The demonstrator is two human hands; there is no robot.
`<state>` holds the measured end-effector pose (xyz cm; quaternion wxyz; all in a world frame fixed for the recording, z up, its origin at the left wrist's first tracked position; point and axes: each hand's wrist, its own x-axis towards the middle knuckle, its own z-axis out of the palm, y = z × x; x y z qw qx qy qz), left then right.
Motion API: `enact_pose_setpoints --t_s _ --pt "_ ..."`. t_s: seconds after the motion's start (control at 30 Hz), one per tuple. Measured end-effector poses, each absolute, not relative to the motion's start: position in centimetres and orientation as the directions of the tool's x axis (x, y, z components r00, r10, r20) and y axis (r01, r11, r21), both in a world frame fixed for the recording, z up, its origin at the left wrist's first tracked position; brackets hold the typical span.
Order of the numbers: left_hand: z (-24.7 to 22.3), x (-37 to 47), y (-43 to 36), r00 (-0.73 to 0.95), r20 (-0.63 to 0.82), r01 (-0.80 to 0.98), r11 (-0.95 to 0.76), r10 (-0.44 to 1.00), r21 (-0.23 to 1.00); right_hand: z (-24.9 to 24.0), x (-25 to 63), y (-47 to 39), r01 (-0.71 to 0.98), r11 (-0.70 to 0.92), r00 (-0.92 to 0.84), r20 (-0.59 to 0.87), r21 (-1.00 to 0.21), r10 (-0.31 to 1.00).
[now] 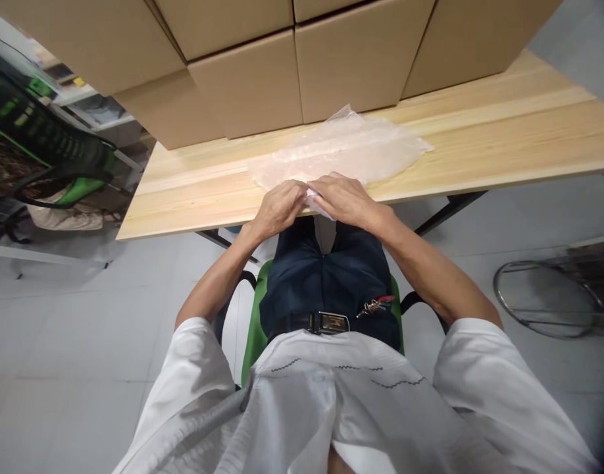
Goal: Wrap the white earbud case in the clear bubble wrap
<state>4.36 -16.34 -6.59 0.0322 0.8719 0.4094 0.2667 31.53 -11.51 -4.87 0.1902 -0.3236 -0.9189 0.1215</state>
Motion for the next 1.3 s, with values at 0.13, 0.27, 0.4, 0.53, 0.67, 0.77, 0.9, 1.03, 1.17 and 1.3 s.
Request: enact_pose_setpoints --t_s 0.13,0.27,0.4,0.53,0.67,0.77,0.9,1.03,1.17,1.3 --pt "-6.2 4.5 -15.5 0.533 0.442 0.680 -0.676 0.721 0.283 -4.9 33.4 -11.7 0.439 0.754 -0.740 0.278 -0.489 0.612" --pt "-5.6 4.8 -13.5 0.583 0.413 0.654 -0.706 0.700 0.273 -5.2 34.8 -13.2 0.384 0.728 -0.710 0.322 -0.568 0.626" --pt "-4.9 5.2 -11.5 0.631 0.375 0.620 -0.732 0.679 0.281 -6.2 34.6 -14.4 0.448 0.708 -0.619 0.382 -0.546 0.686" --pt "-5.1 5.8 -10.4 0.629 0.394 0.568 -0.742 0.671 0.357 -8.0 34.0 -14.2 0.511 0.634 -0.459 0.439 -0.580 0.772" --pt "-5.9 6.9 -9.6 0.578 0.413 0.515 -0.706 0.704 0.486 -9.5 34.0 -14.0 0.465 0.611 -0.323 0.519 -0.641 0.791" --pt "-6.4 7.8 -9.2 0.533 0.418 0.502 -0.673 0.736 0.544 -9.7 34.4 -14.3 0.431 0.611 -0.304 0.531 -0.664 0.791" --pt "-6.4 8.6 -8.9 0.498 0.410 0.524 -0.642 0.764 0.560 -9.6 35.9 -14.9 0.438 0.624 -0.318 0.538 -0.647 0.781" --pt "-5.9 8.8 -8.9 0.498 0.369 0.553 -0.615 0.785 0.562 -9.2 37.2 -16.5 0.492 0.671 -0.289 0.624 -0.554 0.726" --pt "-5.5 8.8 -8.6 0.522 0.322 0.562 -0.603 0.790 0.567 -7.9 35.4 -18.8 0.510 0.784 -0.349 0.748 -0.353 0.564" --pt "-5.4 8.7 -8.2 0.525 0.301 0.565 -0.591 0.796 0.576 -6.8 31.8 -18.8 0.503 0.825 -0.540 0.652 -0.257 0.532"
